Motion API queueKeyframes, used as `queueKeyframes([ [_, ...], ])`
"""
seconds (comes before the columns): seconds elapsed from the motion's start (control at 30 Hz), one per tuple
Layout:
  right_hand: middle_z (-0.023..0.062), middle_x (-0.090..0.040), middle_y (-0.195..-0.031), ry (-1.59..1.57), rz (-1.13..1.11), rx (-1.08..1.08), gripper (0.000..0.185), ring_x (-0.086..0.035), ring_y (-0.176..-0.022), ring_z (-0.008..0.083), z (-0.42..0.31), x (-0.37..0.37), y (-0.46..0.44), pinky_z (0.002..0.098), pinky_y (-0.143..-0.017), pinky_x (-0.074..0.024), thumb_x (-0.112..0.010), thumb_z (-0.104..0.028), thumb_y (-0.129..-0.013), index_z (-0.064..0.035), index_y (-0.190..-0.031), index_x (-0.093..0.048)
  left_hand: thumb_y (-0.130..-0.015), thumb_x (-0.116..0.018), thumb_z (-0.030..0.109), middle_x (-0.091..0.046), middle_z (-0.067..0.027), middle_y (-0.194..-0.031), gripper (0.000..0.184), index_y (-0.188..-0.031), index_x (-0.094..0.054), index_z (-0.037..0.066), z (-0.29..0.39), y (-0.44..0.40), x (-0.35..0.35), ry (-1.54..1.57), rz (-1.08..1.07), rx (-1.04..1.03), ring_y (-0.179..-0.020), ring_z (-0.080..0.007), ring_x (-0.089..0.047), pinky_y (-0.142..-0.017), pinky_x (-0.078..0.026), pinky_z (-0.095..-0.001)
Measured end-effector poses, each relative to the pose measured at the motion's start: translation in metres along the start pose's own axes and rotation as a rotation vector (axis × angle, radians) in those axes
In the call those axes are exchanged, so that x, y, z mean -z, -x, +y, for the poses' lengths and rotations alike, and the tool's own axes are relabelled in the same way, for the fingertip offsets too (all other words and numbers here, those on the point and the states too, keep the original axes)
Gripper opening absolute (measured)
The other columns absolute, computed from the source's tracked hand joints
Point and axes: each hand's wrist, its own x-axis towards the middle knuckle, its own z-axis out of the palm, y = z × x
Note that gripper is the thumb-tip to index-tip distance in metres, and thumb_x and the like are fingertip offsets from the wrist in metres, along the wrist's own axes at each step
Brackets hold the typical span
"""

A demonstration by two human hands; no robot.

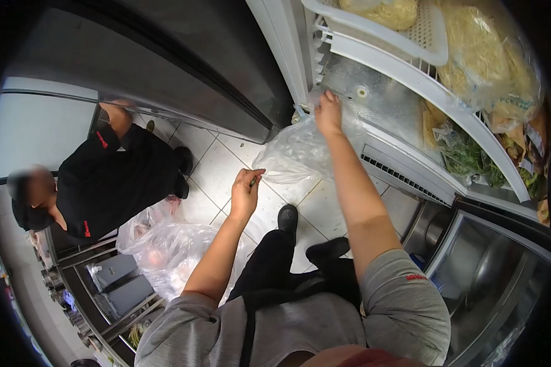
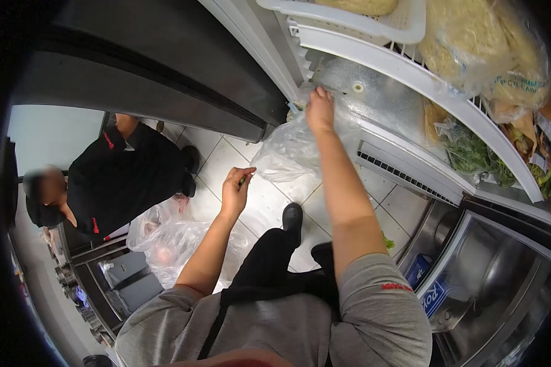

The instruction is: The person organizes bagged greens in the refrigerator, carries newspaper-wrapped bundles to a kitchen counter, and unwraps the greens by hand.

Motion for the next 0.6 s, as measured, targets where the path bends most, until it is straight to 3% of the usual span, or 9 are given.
queueKeyframes([
  [0.07,0.0216,-0.054,-0.113,-0.113,0.024,0.096,0.018,-0.049,-0.107,0.0378,0.026,0.007,0.005,0.0428,-0.095,-0.0367,-0.055,-0.006,-0.076,0.0,-0.093,-0.059,-0.083,-0.057,0.002,-0.053,-0.0106,-0.077,0.016,-0.095,-0.066,0.005,-0.001,0.009,0.007,0.0,-0.009,0.046,-0.068,-0.0221,-0.052,-0.063,-0.043,-0.0301],
  [0.13,0.0236,-0.05,-0.119,-0.166,0.188,-0.155,0.024,-0.045,-0.113,0.0397,0.074,0.035,-0.007,0.0415,-0.1,-0.0338,-0.054,-0.008,-0.079,0.0003,-0.101,-0.057,-0.083,-0.057,0.002,-0.053,-0.0106,-0.077,0.015,-0.095,-0.066,0.005,-0.005,0.018,0.016,-0.013,-0.023,0.066,-0.068,-0.0222,-0.052,-0.063,-0.043,-0.0301],
  [0.17,0.0247,-0.049,-0.12,0.076,0.301,-0.22,0.032,-0.044,-0.114,0.0405,0.098,0.044,-0.013,0.0416,-0.1,-0.0335,-0.053,-0.012,-0.081,-0.002,-0.112,-0.053,-0.083,-0.057,0.002,-0.053,-0.0106,-0.076,0.015,-0.094,-0.066,0.005,-0.008,0.021,0.019,-0.033,-0.041,0.07,-0.068,-0.0222,-0.052,-0.063,-0.043,-0.0302],
  [0.27,0.0237,-0.049,-0.121,0.185,0.181,-0.26,0.035,-0.044,-0.114,0.0397,0.114,0.066,-0.047,0.0421,-0.099,-0.0339,-0.053,-0.018,-0.083,-0.0035,-0.115,-0.051,-0.082,-0.057,0.002,-0.054,-0.0104,-0.077,0.015,-0.094,-0.066,0.006,-0.013,0.033,0.027,-0.042,-0.051,0.118,-0.067,-0.022,-0.052,-0.061,-0.043,-0.0303],
  [0.37,0.0217,-0.042,-0.13,0.201,-0.049,-0.213,0.04,-0.035,-0.124,0.0343,0.095,0.045,-0.075,0.0401,-0.103,-0.0283,-0.049,-0.029,-0.089,-0.002,-0.119,-0.048,-0.083,-0.057,0.002,-0.054,-0.0103,-0.077,0.016,-0.094,-0.066,0.007,-0.025,0.039,0.033,-0.058,-0.046,0.148,-0.067,-0.022,-0.053,-0.061,-0.044,-0.0303],
  [0.43,0.0211,-0.045,-0.126,0.19,-0.339,-0.156,0.038,-0.038,-0.121,0.0346,0.058,0.022,-0.075,0.0415,-0.102,-0.029,-0.047,-0.033,-0.089,-0.0008,-0.109,-0.052,-0.083,-0.057,0.001,-0.054,-0.0103,-0.078,0.016,-0.094,-0.066,0.007,-0.028,0.045,0.037,-0.051,-0.066,0.16,-0.068,-0.0221,-0.054,-0.061,-0.044,-0.0302],
  [0.5,0.0172,-0.054,-0.107,0.176,-0.211,0.041,0.022,-0.048,-0.106,0.0339,0.049,0.002,-0.049,0.041,-0.093,-0.038,-0.053,-0.023,-0.084,-0.0033,-0.094,-0.055,-0.083,-0.057,0.001,-0.055,-0.0105,-0.079,0.016,-0.094,-0.066,0.007,-0.027,0.047,0.045,-0.06,-0.087,0.222,-0.07,-0.0225,-0.055,-0.062,-0.045,-0.0303],
  [0.6,0.0183,-0.053,-0.108,-0.048,-0.4,-0.086,0.015,-0.048,-0.106,0.0348,0.023,0.021,-0.033,0.0419,-0.094,-0.0373,-0.054,-0.012,-0.08,-0.0012,-0.091,-0.054,-0.083,-0.057,0.002,-0.055,-0.0107,-0.08,0.016,-0.095,-0.066,0.007,-0.024,0.044,0.048,-0.051,-0.09,0.194,-0.071,-0.0229,-0.056,-0.063,-0.045,-0.0306],
])
